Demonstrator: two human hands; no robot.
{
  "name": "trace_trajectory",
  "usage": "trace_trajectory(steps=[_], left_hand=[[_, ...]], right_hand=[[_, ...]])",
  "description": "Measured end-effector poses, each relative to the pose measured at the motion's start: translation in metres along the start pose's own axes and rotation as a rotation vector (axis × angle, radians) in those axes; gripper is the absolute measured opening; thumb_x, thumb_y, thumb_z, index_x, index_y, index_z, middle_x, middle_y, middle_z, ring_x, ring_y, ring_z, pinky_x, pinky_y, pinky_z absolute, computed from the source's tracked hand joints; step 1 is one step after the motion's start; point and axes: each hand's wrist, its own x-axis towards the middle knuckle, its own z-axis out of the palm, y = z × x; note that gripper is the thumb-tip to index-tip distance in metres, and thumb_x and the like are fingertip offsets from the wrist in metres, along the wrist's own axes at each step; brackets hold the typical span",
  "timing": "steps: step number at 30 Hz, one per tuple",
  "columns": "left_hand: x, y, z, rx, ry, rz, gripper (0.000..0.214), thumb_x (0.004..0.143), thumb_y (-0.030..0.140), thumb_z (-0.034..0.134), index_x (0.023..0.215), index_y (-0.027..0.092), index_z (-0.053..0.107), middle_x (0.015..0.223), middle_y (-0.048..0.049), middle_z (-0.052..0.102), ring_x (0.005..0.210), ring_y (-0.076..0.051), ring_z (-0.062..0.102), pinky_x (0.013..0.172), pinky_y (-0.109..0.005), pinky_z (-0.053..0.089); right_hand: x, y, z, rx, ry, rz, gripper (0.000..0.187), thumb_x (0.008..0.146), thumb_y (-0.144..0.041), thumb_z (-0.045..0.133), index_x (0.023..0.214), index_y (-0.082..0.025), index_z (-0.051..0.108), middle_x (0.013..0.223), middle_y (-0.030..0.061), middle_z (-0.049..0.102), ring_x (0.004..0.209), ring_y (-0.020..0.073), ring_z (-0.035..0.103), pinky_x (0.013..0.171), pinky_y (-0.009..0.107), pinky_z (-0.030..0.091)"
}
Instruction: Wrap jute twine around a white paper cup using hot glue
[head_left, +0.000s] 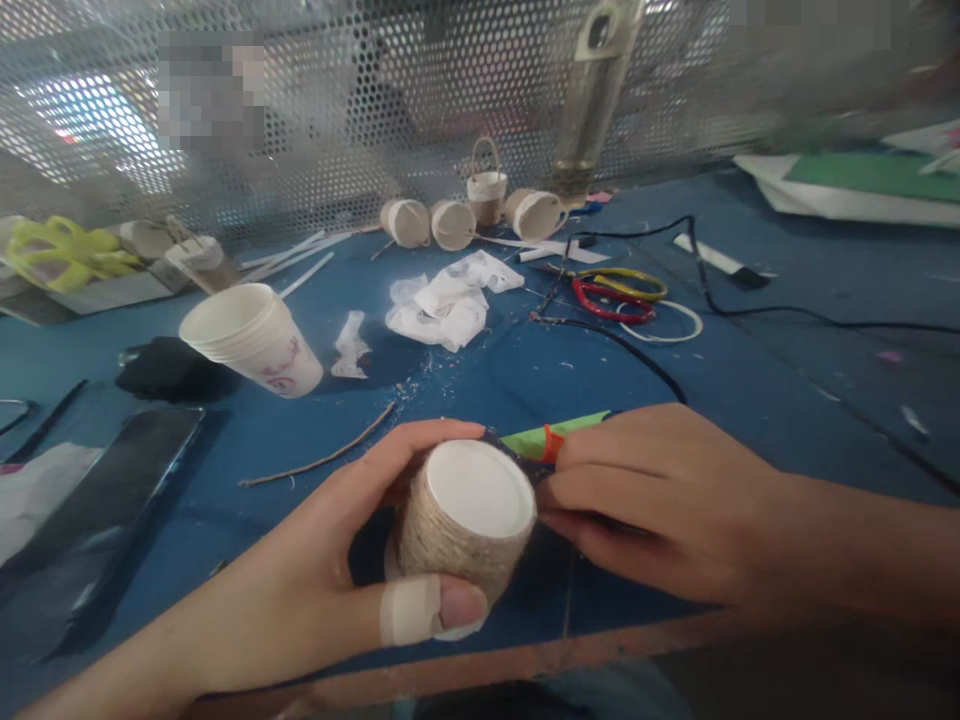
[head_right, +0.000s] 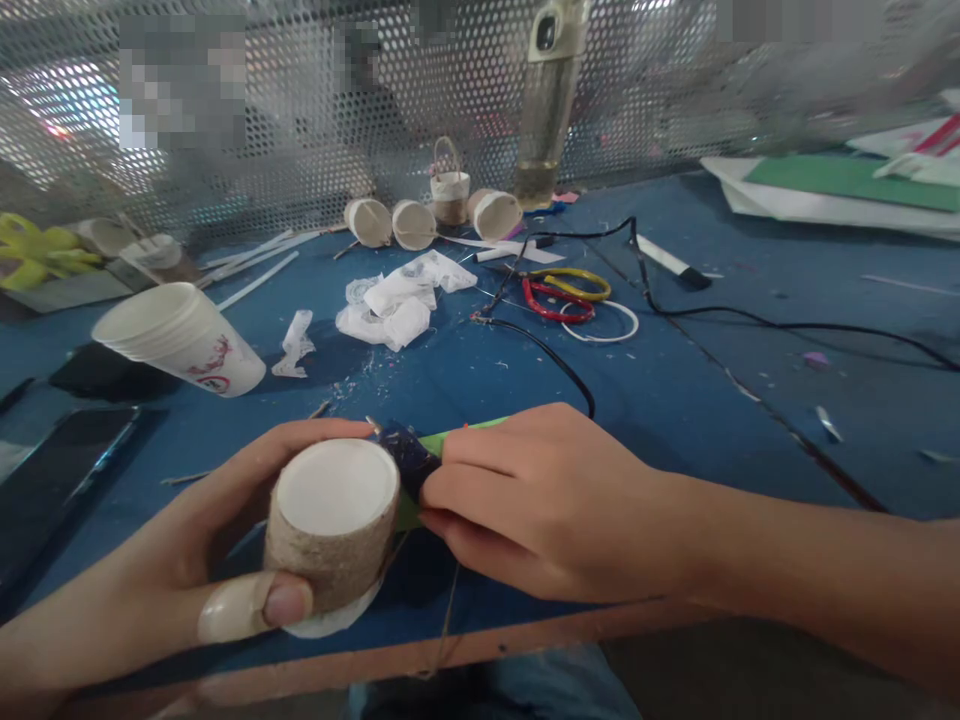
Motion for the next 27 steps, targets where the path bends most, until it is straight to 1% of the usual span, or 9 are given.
trace_trajectory(steps=[3, 7, 11, 14, 16, 18, 20, 23, 27], left_hand=[[-0.002, 0.008, 0.006, 0.006, 0.026, -0.03, 0.072, 0.082, 0.045, 0.108, 0.149, 0.042, 0.082, 0.16, 0.0006, 0.081, 0.156, -0.04, 0.071, 0.132, -0.048, 0.062], [-0.001, 0.009, 0.008, -0.001, 0.031, -0.035, 0.073, 0.081, 0.047, 0.108, 0.149, 0.041, 0.082, 0.16, -0.0004, 0.082, 0.156, -0.042, 0.071, 0.131, -0.049, 0.064], [-0.002, 0.004, 0.004, 0.022, 0.022, -0.036, 0.071, 0.086, 0.055, 0.105, 0.151, 0.047, 0.081, 0.161, 0.0011, 0.08, 0.158, -0.043, 0.068, 0.132, -0.055, 0.063], [-0.002, -0.005, -0.003, 0.076, -0.032, 0.023, 0.069, 0.091, 0.054, 0.102, 0.156, 0.054, 0.078, 0.163, 0.004, 0.079, 0.158, -0.042, 0.069, 0.134, -0.058, 0.062], [-0.001, -0.012, -0.009, 0.109, -0.087, 0.091, 0.075, 0.094, 0.047, 0.102, 0.162, 0.057, 0.074, 0.168, 0.004, 0.077, 0.158, -0.041, 0.071, 0.132, -0.055, 0.065], [0.0, -0.018, -0.014, 0.141, -0.102, 0.134, 0.081, 0.093, 0.042, 0.103, 0.166, 0.057, 0.071, 0.172, 0.0027, 0.075, 0.158, -0.042, 0.072, 0.13, -0.052, 0.067], [0.001, -0.022, -0.016, 0.163, -0.095, 0.157, 0.083, 0.093, 0.039, 0.103, 0.168, 0.054, 0.071, 0.173, 0.0007, 0.075, 0.158, -0.043, 0.073, 0.128, -0.051, 0.068], [0.003, -0.021, -0.017, 0.169, -0.093, 0.177, 0.081, 0.093, 0.04, 0.103, 0.167, 0.053, 0.073, 0.172, 0.0, 0.077, 0.155, -0.044, 0.076, 0.127, -0.053, 0.07], [0.003, -0.016, -0.015, 0.135, -0.07, 0.153, 0.081, 0.084, 0.048, 0.109, 0.16, 0.054, 0.08, 0.162, 0.0009, 0.083, 0.148, -0.045, 0.08, 0.123, -0.054, 0.072]], right_hand=[[0.0, 0.0, -0.001, -0.01, -0.002, -0.004, 0.035, 0.129, -0.021, 0.05, 0.105, -0.021, 0.076, 0.087, -0.0009, 0.079, 0.075, 0.0164, 0.068, 0.067, 0.035, 0.049], [0.001, 0.0, 0.0, -0.016, -0.006, -0.009, 0.037, 0.13, -0.021, 0.049, 0.104, -0.021, 0.075, 0.085, -0.0008, 0.078, 0.072, 0.0162, 0.068, 0.068, 0.034, 0.046], [0.001, -0.001, 0.0, -0.023, -0.022, -0.019, 0.04, 0.131, -0.022, 0.046, 0.102, -0.021, 0.074, 0.084, -0.0011, 0.076, 0.072, 0.0165, 0.067, 0.068, 0.035, 0.045], [0.001, -0.002, -0.001, -0.033, -0.023, -0.016, 0.044, 0.132, -0.022, 0.044, 0.101, -0.021, 0.074, 0.084, -0.0008, 0.076, 0.074, 0.0171, 0.068, 0.069, 0.036, 0.047], [0.0, -0.002, -0.001, -0.036, -0.027, -0.006, 0.046, 0.132, -0.023, 0.043, 0.099, -0.021, 0.075, 0.084, -0.0006, 0.077, 0.075, 0.0171, 0.069, 0.071, 0.035, 0.048], [0.0, -0.002, -0.001, -0.029, -0.031, -0.004, 0.048, 0.133, -0.024, 0.043, 0.098, -0.021, 0.075, 0.083, -0.0008, 0.077, 0.073, 0.0168, 0.069, 0.07, 0.035, 0.048], [0.001, -0.001, -0.002, -0.023, -0.032, 0.002, 0.049, 0.133, -0.024, 0.042, 0.098, -0.021, 0.076, 0.083, -0.0006, 0.078, 0.073, 0.0169, 0.069, 0.069, 0.036, 0.048], [0.002, -0.002, -0.003, -0.029, -0.035, -0.009, 0.051, 0.133, -0.024, 0.04, 0.099, -0.021, 0.077, 0.085, 0.0003, 0.08, 0.076, 0.0177, 0.072, 0.069, 0.037, 0.047], [0.002, -0.003, -0.004, -0.017, -0.043, -0.002, 0.053, 0.133, -0.025, 0.039, 0.097, -0.021, 0.078, 0.083, 0.0001, 0.079, 0.074, 0.0181, 0.071, 0.071, 0.037, 0.047]])
